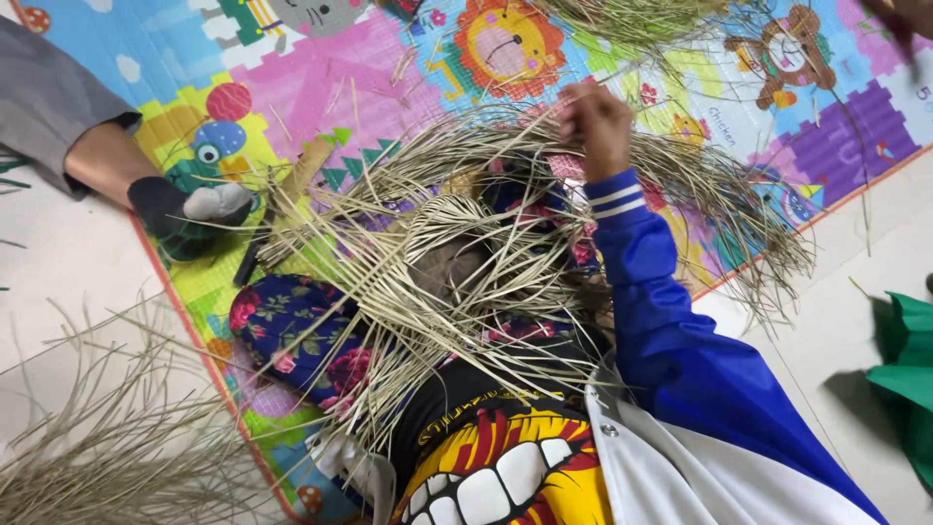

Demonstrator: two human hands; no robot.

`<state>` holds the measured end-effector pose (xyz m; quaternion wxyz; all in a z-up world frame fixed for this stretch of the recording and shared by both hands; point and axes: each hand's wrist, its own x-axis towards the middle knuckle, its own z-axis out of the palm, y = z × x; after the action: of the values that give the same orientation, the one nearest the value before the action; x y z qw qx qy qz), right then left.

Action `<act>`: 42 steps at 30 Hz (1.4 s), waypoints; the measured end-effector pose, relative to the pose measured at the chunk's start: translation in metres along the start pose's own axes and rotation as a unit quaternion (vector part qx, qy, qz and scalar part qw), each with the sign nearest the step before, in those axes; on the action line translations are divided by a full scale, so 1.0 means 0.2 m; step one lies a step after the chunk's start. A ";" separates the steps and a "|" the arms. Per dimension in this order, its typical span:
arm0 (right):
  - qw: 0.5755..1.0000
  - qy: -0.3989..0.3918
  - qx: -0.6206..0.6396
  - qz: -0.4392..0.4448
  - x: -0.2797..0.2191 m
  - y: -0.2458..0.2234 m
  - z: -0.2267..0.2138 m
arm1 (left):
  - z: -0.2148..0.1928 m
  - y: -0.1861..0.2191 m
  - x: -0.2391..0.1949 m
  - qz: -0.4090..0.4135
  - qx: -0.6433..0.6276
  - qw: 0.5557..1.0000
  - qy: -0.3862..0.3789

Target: Weaving dried straw strands into a circular wreath or basket base

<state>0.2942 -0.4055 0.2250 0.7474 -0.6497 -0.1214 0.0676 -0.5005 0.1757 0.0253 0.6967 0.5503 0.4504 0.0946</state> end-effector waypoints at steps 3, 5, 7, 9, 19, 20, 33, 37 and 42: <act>0.960 0.012 0.268 -0.081 0.44 0.23 -0.69 | 0.27 -0.19 -0.24 -0.083 -0.105 0.991 -0.029; 0.945 -0.045 0.310 -0.096 0.38 0.03 -0.70 | 0.84 0.00 -0.35 -0.010 -0.071 0.996 0.045; 0.923 -0.094 0.349 -0.133 0.33 -0.18 -0.64 | 1.40 0.36 -0.40 0.071 -0.036 0.992 0.100; 0.951 -0.030 0.286 -0.113 0.18 -0.27 -0.45 | 1.86 0.66 -0.50 0.146 0.091 0.985 0.027; 0.919 -0.386 -0.064 0.043 -0.93 -0.26 0.72 | 2.71 0.91 -0.56 0.262 -0.102 0.950 -0.138; 0.925 -0.369 -0.045 0.072 -0.95 -0.25 0.74 | 2.73 0.92 -0.58 0.258 -0.088 0.952 -0.139; 0.801 -0.529 -0.093 0.263 -1.02 -0.24 0.62 | 2.81 0.89 -0.51 0.237 -0.174 0.925 -0.239; 0.749 -0.600 -0.091 0.267 -1.04 -0.24 0.58 | 2.79 0.99 -0.52 0.231 -0.152 0.939 -0.203; 0.740 -0.624 0.153 0.201 -1.03 -0.29 0.36 | 2.48 1.02 -0.32 0.294 -0.303 0.906 -0.007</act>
<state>0.0728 -0.3994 0.2711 0.5627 -0.3485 -0.4154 0.6240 -0.1007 -0.1257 0.2261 0.7739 0.4204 0.2128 0.4231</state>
